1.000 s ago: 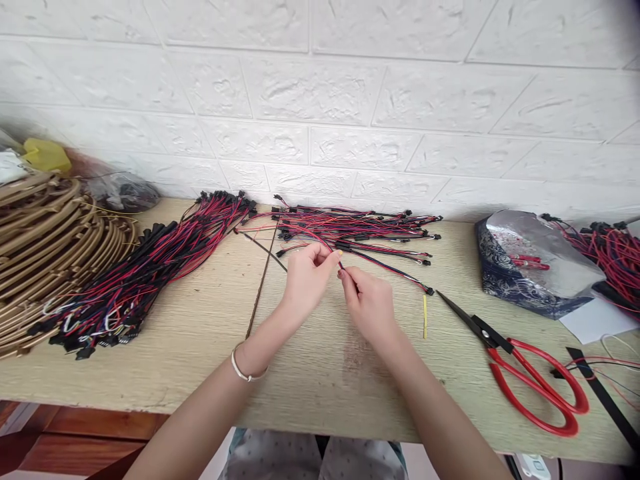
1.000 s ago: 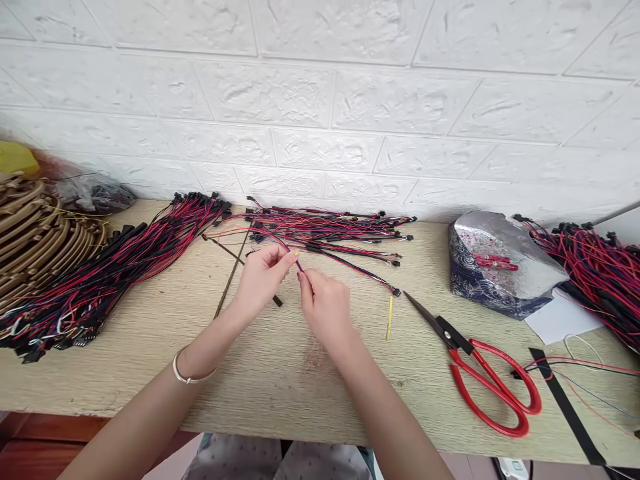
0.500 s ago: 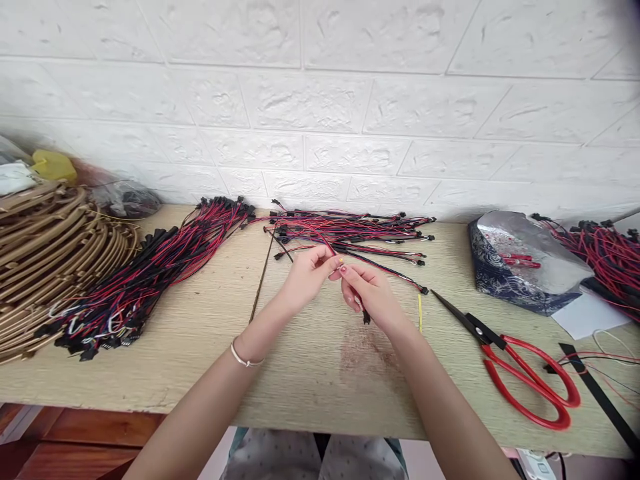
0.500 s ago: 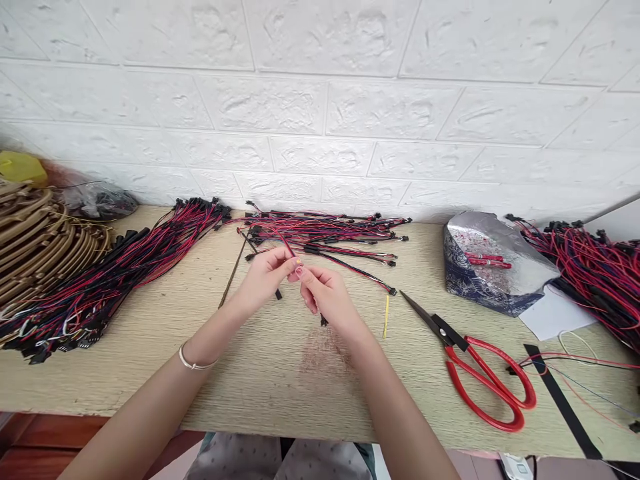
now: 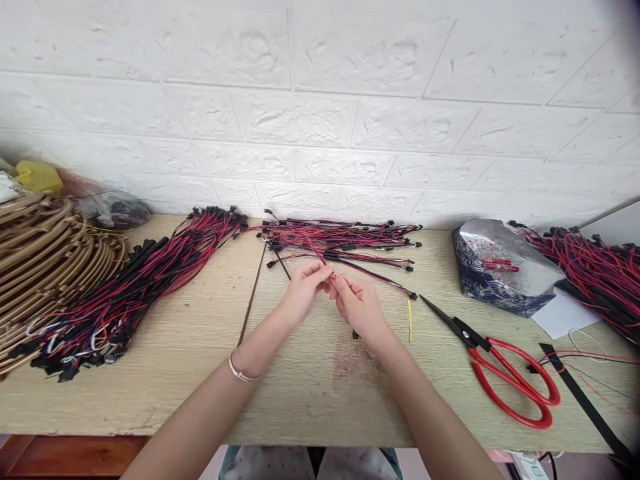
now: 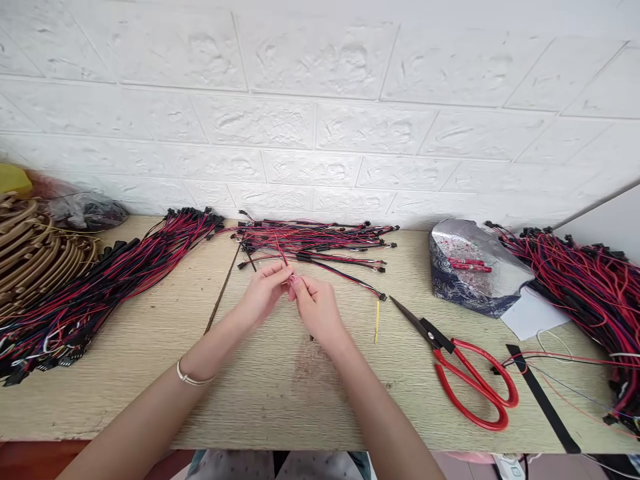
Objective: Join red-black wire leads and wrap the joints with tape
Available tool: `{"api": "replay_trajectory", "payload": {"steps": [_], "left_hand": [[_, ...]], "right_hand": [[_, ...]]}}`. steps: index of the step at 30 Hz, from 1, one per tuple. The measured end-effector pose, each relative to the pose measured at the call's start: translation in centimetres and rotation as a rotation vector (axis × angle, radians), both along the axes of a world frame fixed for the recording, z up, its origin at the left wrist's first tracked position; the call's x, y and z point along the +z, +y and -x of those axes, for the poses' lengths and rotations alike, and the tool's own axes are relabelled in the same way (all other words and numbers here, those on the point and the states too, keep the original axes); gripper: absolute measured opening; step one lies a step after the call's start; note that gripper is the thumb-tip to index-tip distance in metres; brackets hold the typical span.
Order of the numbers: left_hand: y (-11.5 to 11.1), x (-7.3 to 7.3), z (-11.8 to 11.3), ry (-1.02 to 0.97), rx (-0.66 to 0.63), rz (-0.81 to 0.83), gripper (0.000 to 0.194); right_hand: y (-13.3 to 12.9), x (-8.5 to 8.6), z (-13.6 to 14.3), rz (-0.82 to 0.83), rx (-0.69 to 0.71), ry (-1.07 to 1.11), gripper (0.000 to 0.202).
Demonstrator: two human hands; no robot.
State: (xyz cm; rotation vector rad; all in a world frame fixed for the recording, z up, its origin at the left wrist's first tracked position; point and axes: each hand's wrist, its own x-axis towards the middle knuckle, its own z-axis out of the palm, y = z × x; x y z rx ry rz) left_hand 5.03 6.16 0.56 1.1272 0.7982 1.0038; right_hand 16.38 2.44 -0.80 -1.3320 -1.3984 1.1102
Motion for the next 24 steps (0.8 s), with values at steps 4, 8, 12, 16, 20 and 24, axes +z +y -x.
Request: {"api": "replay_trajectory", "payload": {"steps": [4,8,12,16,20,24], "left_hand": [[1.0,0.8,0.8,-0.306,0.043,0.299,0.018],[2.7,2.4,3.3,-0.577,0.201,0.404,0.027],[3.7,4.1,5.7,-0.660,0.210,0.272,0.039],[4.2,4.6,6.4,-0.240,0.259,0.329,0.032],[5.1,3.3,6.7,0.522,0.182,0.319,0.039],[5.6,2.1,6.8,0.839,0.235,0.189,0.043]], "right_hand": [[0.2,0.4,0.0,-0.013,0.001,-0.085,0.039],[-0.2,1.5,-1.9,-0.030,0.062,-0.256,0.027],[-2.1,2.9,-4.6,-0.024,0.121,-0.549,0.029],[-5.0,3.3,-7.4,-0.074,0.031,-0.564,0.022],[-7.8,1.6,-12.7,-0.217,-0.338,-0.682,0.029],[-10.2,-0.6,-18.8,-0.246,-0.560,-1.020,0.032]]}}
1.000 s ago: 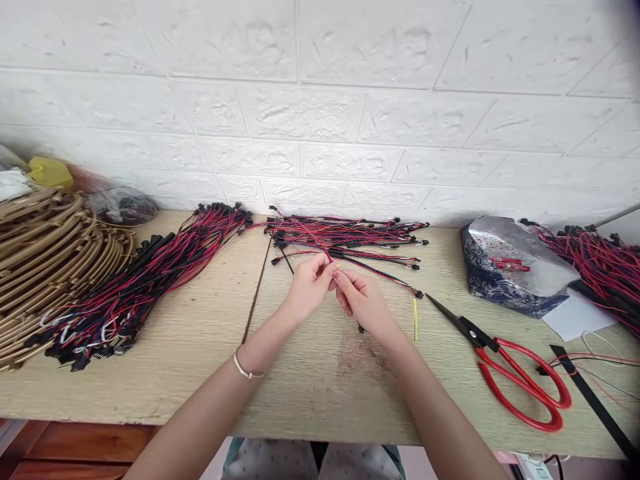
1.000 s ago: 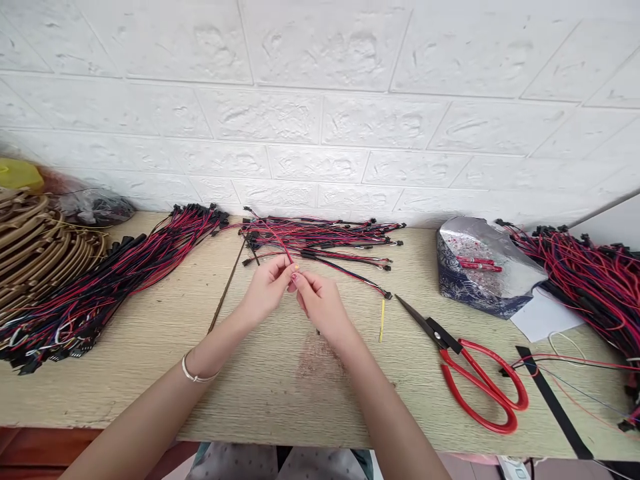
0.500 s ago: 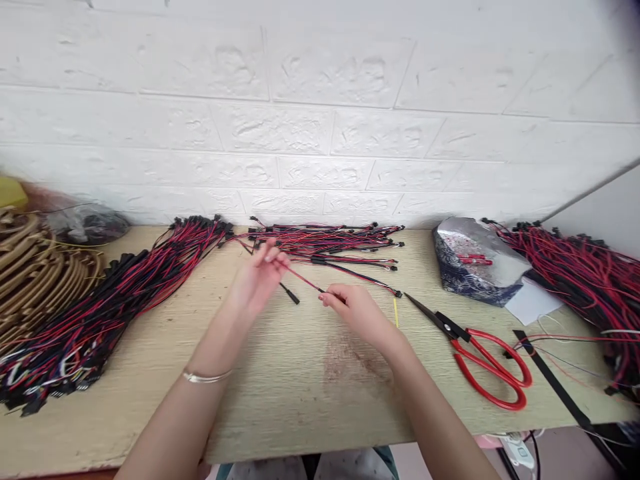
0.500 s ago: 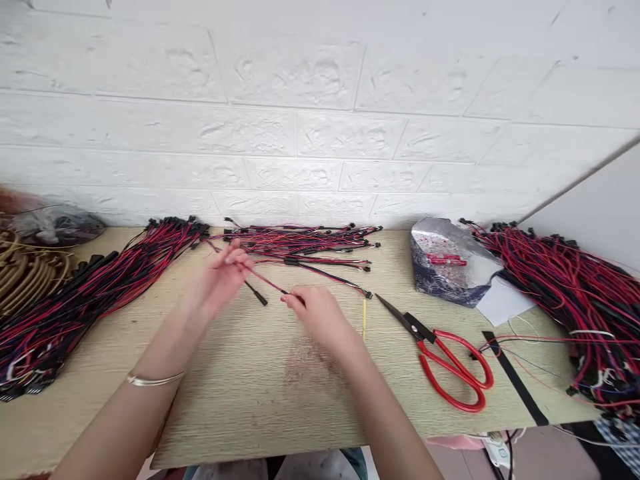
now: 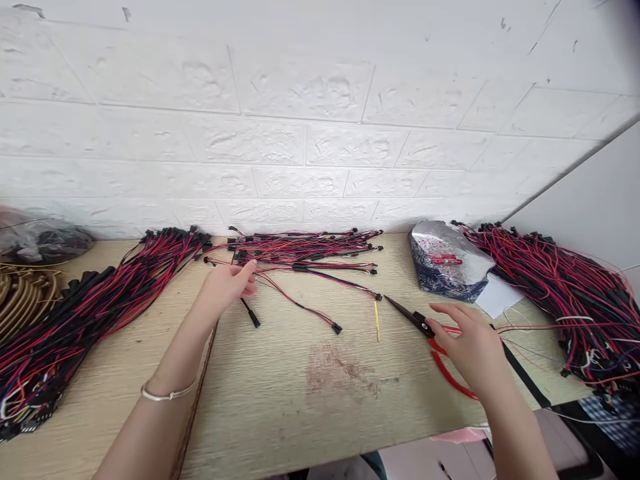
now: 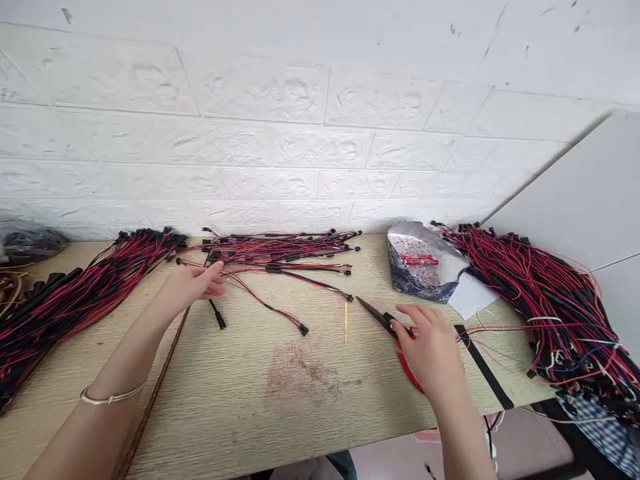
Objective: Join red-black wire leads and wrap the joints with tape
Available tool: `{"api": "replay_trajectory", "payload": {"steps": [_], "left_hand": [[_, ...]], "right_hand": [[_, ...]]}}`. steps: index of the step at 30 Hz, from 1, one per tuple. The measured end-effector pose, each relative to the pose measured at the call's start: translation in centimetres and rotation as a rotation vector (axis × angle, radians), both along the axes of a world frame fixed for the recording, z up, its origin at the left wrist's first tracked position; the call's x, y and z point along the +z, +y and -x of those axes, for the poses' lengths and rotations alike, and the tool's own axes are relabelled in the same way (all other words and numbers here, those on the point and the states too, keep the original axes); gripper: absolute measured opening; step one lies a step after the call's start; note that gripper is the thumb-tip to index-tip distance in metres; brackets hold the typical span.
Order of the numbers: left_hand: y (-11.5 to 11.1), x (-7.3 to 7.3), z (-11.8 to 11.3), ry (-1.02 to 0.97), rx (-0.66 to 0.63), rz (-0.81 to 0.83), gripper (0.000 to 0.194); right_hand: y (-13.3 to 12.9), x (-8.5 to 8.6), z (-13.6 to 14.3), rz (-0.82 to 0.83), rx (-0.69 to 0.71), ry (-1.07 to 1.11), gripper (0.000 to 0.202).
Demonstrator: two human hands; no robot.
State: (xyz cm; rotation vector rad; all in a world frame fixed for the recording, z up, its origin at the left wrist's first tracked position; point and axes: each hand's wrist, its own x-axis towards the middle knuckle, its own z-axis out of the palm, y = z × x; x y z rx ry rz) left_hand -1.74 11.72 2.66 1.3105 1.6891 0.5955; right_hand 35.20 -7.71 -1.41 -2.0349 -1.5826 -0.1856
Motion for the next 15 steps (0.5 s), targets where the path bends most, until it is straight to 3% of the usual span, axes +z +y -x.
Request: {"api": "replay_trajectory", "payload": {"steps": [3,6,15], "left_hand": [[-0.7,0.3,-0.8,0.067,-0.087,-0.138,0.041],[-1.8,1.1,-2.1,0.125,-0.245,-0.248,0.042],[-3.5,1.9,-3.9,0.134,-0.403,-0.328,0.039]], "right_hand": [[-1.2,-1.2,-2.5,0.119,-0.026,-0.103,0.029],[-1.7,-1.6,-3.2,0.207,-0.025,-0.079,0.022],[-1.4,-0.7,-3.0,0.302,-0.051,-0.082,0.014]]}}
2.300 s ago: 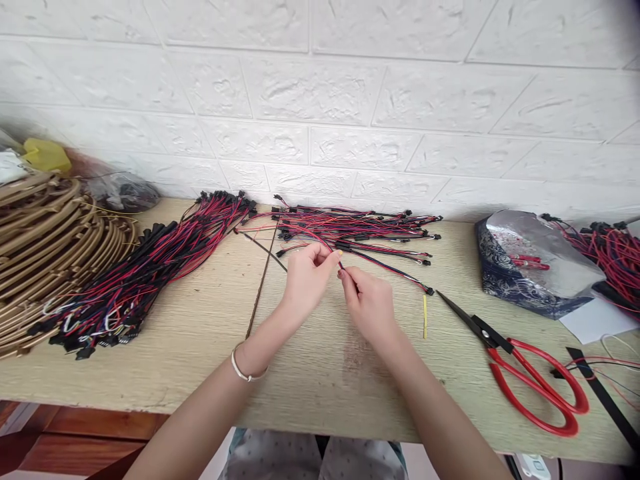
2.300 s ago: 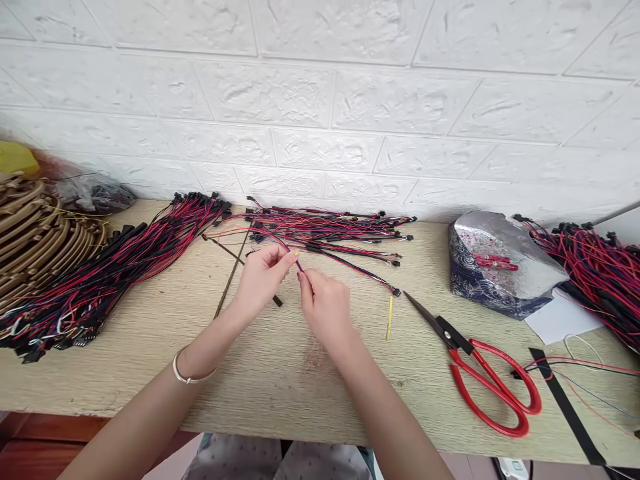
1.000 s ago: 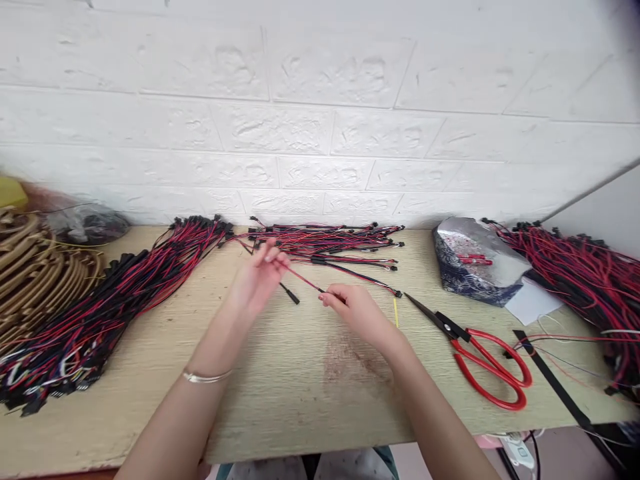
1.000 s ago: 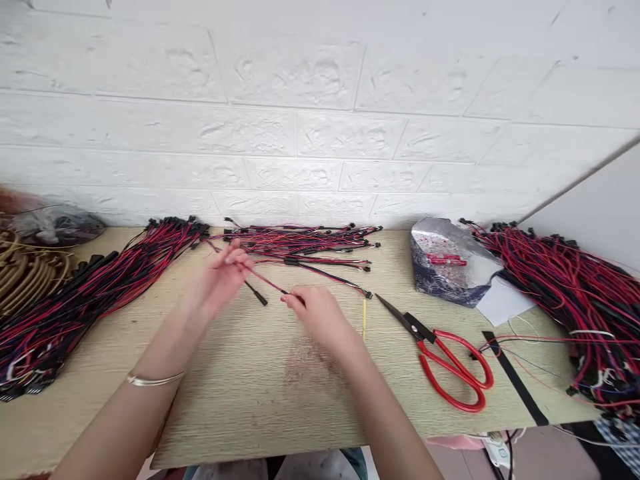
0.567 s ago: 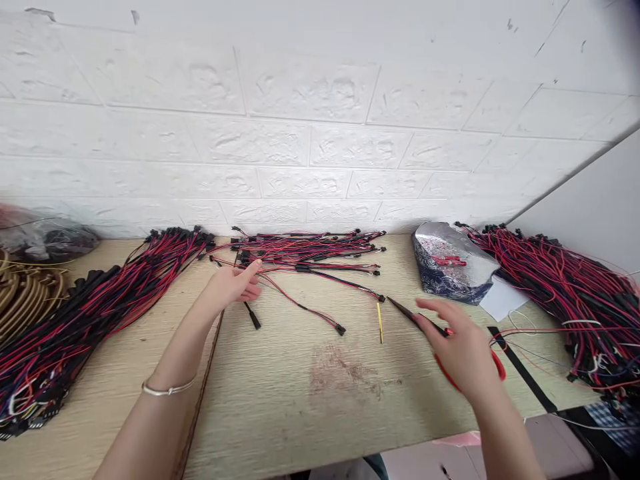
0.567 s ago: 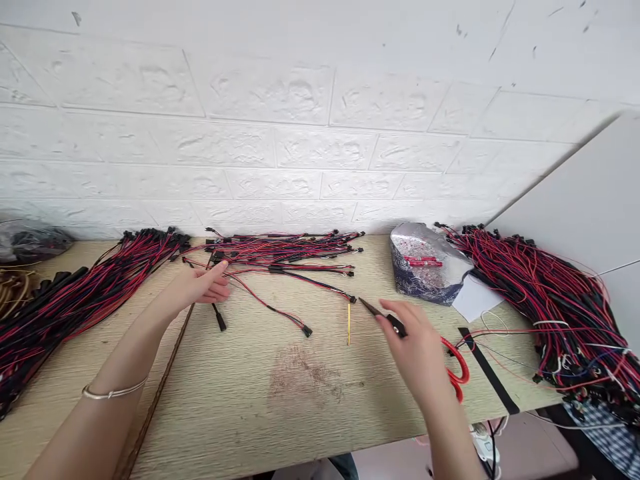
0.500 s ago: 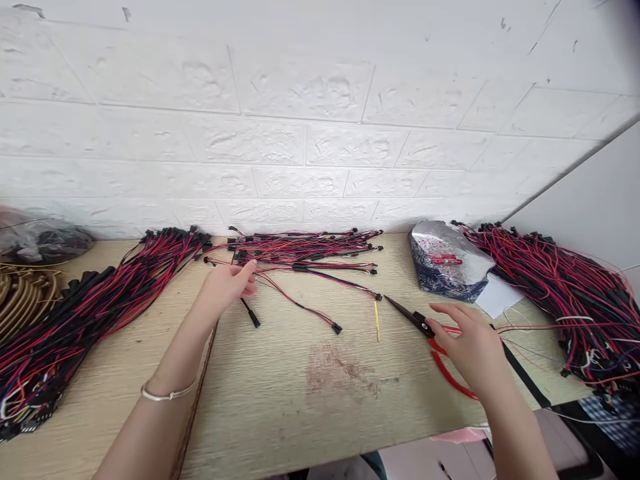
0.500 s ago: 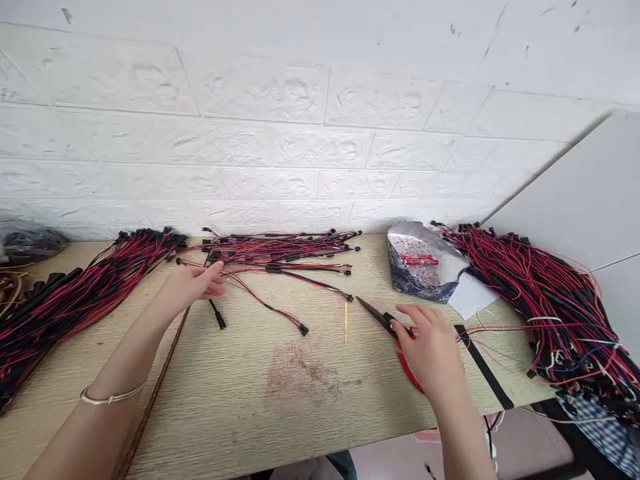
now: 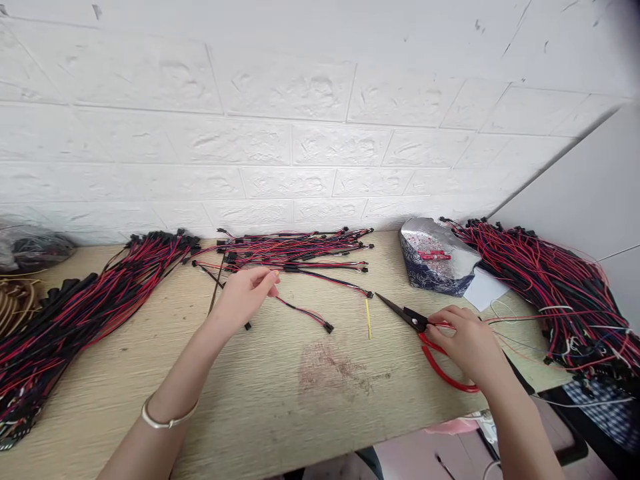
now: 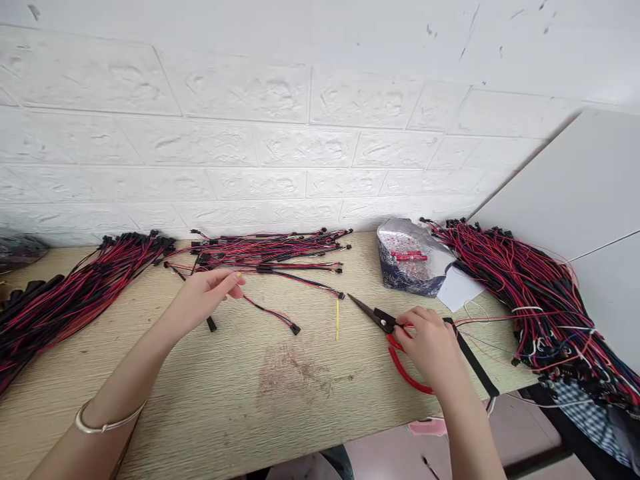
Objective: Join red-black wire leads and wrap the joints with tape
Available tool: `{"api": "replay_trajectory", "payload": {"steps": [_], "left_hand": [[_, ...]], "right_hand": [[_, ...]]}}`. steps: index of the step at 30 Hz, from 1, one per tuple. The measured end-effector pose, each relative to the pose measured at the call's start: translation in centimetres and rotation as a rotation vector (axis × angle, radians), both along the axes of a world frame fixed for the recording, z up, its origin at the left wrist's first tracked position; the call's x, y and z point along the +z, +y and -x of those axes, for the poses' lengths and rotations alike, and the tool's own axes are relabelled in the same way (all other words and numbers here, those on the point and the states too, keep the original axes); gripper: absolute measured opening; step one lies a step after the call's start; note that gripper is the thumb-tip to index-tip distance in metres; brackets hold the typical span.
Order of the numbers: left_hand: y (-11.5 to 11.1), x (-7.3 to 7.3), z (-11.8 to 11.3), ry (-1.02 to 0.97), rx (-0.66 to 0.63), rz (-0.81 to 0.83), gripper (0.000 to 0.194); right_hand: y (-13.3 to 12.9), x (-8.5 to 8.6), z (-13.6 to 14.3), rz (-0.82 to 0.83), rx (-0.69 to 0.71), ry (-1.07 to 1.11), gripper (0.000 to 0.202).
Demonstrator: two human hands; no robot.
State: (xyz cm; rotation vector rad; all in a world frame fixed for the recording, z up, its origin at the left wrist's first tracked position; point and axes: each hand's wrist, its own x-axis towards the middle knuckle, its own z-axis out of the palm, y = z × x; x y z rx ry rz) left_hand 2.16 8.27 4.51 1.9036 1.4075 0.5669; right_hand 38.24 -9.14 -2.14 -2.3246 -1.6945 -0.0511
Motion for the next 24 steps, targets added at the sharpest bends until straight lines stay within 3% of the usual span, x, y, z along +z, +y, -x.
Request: {"api": "replay_trajectory", "payload": {"steps": [7,13,18,21,24], "left_hand": [[-0.3,-0.3,-0.7,-0.028,-0.047,0.036,0.035],[-0.5,-1.0,-1.0,-0.088,-0.056,0.018,0.029],[-1.0,-1.4,-1.7,-0.146,-0.082,0.014,0.026],[-1.9,-1.4,-2.5,-0.194,-0.087,0.059,0.022],[-3.5,-1.6,-3.8,-0.267,-0.085,0.130,0.020]], "right_hand": [[0.0,-0.1,0.0,0.053,0.024,-0.090,0.015],[-0.3,-0.5,-0.4,-0.077,0.110,-0.024,0.024],[0.6,0.5,0.2,-0.225,0.027,0.108,0.023],[1.2,2.0,2.1,-0.308,-0.093,0.412,0.021],[1.6,3.0,6.2,-0.361,-0.162,1.018,0.024]]}}
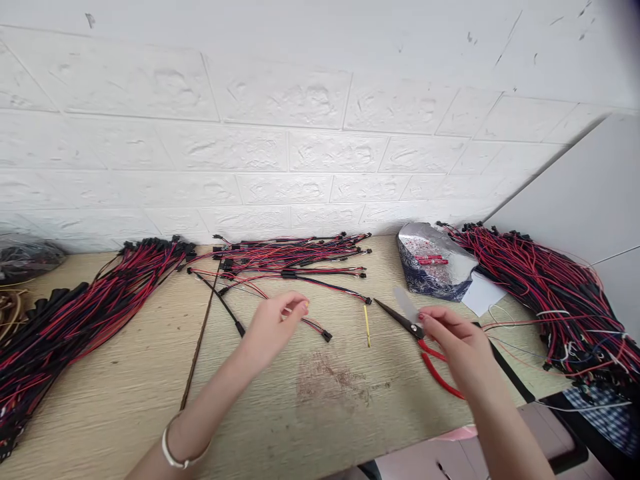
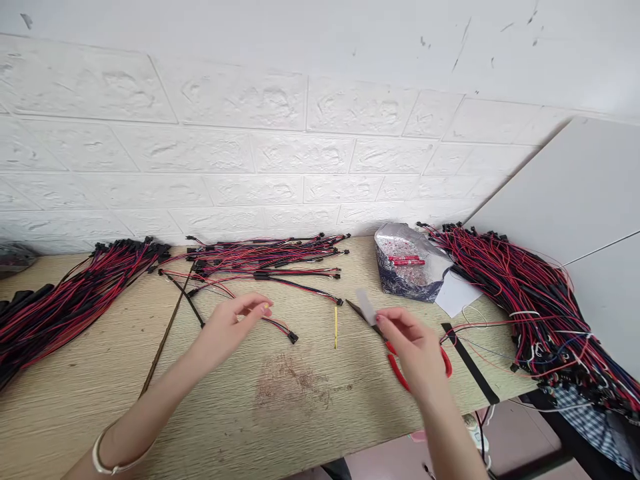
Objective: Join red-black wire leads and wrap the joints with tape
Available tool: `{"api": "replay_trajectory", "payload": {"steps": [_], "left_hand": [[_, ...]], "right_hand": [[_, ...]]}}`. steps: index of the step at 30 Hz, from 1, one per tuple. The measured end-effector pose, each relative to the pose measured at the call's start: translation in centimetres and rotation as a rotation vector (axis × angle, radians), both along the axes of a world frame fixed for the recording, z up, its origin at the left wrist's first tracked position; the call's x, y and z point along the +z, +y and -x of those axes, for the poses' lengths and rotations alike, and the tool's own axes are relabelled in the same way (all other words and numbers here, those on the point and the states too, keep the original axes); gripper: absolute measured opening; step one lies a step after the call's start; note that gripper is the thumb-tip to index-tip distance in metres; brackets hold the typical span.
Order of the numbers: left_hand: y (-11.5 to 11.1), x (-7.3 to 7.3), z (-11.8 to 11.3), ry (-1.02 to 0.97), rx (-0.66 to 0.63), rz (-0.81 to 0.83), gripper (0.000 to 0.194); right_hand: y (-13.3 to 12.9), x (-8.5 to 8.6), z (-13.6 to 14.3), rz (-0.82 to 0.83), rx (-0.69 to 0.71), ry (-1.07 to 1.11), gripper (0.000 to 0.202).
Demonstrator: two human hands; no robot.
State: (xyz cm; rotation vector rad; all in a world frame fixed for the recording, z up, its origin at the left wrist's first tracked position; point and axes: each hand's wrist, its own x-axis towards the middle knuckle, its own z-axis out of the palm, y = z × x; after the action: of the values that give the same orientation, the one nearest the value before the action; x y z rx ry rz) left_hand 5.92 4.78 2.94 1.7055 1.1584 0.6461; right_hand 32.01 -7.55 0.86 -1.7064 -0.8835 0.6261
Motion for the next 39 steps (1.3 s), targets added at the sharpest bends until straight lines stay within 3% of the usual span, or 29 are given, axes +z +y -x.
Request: {"api": "replay_trajectory", "payload": {"steps": [4,8,16,23,25,27,30,32,34,36,39], "left_hand": [[-2.1,-0.8,-1.7,-0.288,-0.076,0.246,0.032],[-2.8,-1.3,-2.1,-0.541,0.009,0.411,0.029],[-3.4,-2.0,-2.3,-0.626,0.184,0.515,0.031],[-3.8,-1.7,-2.2,-0.638,0.215,0.396,0.025],[-3.5,-1.7,-2.1,-0.650,0.235,0.382,0.024],[-3.3,-1.7,-1.9,-0.652,0.246,0.377,0.024],[-3.1,-1.6,-1.6,-0.623,0.228,0.358,0.023],[-3.1,-1.6,-1.5,-0.602,0.198,0.338,0.021],[-3.1,-1.6,-1.5,-0.586,0.167,0.324,0.018],[-3.2,-1.7,-1.5,-0.568,0.149,0.313,0.017],[-3.3,-1.8,-1.6,-0.533,0.131,0.327,0.019]], "right_hand": [[0.6,-0.6,7.4,-0.084,0.111,0.521,0.027],[1.2,-2.0,12.1,-0.100,0.095,0.676,0.025],[2.0,-2.3,13.4,-0.134,0.081,0.681,0.024],[1.8,-2.3,14.1,-0.107,0.092,0.666,0.024],[1.0,-2.0,12.9,-0.110,0.106,0.609,0.027],[-0.4,-1.9,10.0,-0.112,0.070,0.411,0.029],[-3.5,-2.4,2.8,-0.005,-0.117,-0.203,0.026],[-5.7,-3.6,-2.4,0.154,-0.113,-0.616,0.029],[-7.3,-5.2,-6.5,0.260,-0.013,-0.840,0.026],[-7.9,-6.4,-8.6,0.338,0.063,-1.005,0.024],[-6.8,-7.0,-8.8,0.456,0.084,-1.220,0.026]]}}
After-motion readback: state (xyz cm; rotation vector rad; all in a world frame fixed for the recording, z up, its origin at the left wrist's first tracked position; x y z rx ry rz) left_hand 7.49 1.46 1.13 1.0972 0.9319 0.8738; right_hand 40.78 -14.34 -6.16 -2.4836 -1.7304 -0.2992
